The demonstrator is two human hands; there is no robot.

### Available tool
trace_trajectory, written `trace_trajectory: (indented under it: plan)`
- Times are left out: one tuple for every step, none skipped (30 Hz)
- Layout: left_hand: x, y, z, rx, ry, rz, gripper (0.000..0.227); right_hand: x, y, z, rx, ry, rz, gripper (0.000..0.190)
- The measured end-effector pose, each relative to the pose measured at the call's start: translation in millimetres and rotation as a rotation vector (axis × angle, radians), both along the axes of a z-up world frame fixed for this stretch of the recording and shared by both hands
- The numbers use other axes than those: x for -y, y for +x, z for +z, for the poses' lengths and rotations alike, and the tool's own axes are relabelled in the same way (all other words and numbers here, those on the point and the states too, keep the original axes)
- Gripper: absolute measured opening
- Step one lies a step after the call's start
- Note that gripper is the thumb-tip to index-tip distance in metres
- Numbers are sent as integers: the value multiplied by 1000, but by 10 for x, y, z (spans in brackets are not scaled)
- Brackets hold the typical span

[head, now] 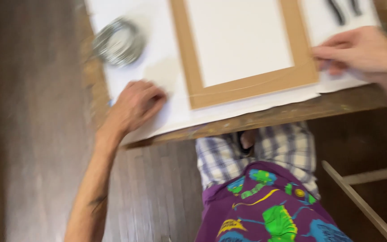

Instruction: Preparing picture frames for hanging by installing hardware with a drill and cutting hanging wire to length with pliers.

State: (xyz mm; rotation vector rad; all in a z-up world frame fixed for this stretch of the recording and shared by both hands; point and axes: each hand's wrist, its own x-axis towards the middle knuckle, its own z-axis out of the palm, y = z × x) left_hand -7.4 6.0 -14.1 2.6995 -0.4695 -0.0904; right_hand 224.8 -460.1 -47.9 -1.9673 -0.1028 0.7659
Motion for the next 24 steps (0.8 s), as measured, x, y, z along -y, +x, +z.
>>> trace_trajectory:
  plan:
    - [-9, 33, -40, 25, -37, -31, 11, 51, 37, -36, 36, -35, -37, 28]
    - [7, -36, 16, 19, -23, 3, 11, 67, 58, -145, 30, -21, -2, 28]
    - [43, -33, 56, -3, -37, 33, 13, 135, 97, -224, 64, -17, 29, 27]
    - [89, -17, 92, -25, -51, 62, 14, 210, 153, -307, 98, -12, 59, 26]
    - [77, -35, 93, -27, -52, 72, 14, 229, 179, -343, 96, -12, 70, 26]
    - [75, -46, 90, -15, -78, 84, 14, 258, 213, -381, 102, -25, 92, 26]
    - [77, -23, 91, 0, -102, 87, 14, 312, 242, -413, 112, -37, 106, 26]
    - [74, -44, 79, 1, -102, 89, 14, 285, 214, -401, 113, -37, 108, 26]
    - [67, -41, 72, 16, -110, 88, 11, 265, 192, -381, 124, -26, 91, 26]
    - [63, -36, 64, 32, -119, 87, 9, 246, 172, -361, 134, -14, 74, 25]
    - [65, -37, 50, 31, -120, 85, 9, 250, 169, -360, 134, -15, 72, 25]
    - [66, -39, 34, 49, -124, 80, 7, 254, 166, -362, 133, -9, 75, 25]
    - [69, -40, 16, 68, -130, 76, 6, 257, 170, -360, 134, -5, 79, 24]
    - [67, -40, -3, 69, -132, 76, 6, 247, 169, -341, 134, -6, 79, 24]
    - [60, -45, -18, 84, -123, 72, 7, 233, 162, -327, 124, -15, 71, 24]
    - [59, -45, -31, 100, -115, 68, 8, 224, 160, -312, 114, -23, 64, 24]
    - [59, -62, -14, 103, -116, 57, 8, 159, 121, -251, 117, -25, 53, 24]
    - [67, -68, 2, 117, -112, 63, 8, 104, 93, -193, 82, -23, 32, 27]
    - [93, -42, 5, 130, -114, 58, 8, 97, 43, -128, 46, -26, -1, 30]
    - [52, -99, 4, 132, -121, 35, 8, 1, 9, -78, 48, -33, -24, 30]
    - [54, -86, -31, 137, -127, 42, 8, -6, -24, -2, 16, 22, -28, 28]
    - [55, -65, -72, 142, -133, 49, 8, -12, -45, 67, -15, 77, -33, 26]
    - [89, -59, -49, 144, -147, 18, 8, -94, -126, 330, -9, 65, -64, 26]
    - [110, -57, -24, 118, -115, 62, 11, -196, -205, 590, -52, -113, -56, 22]
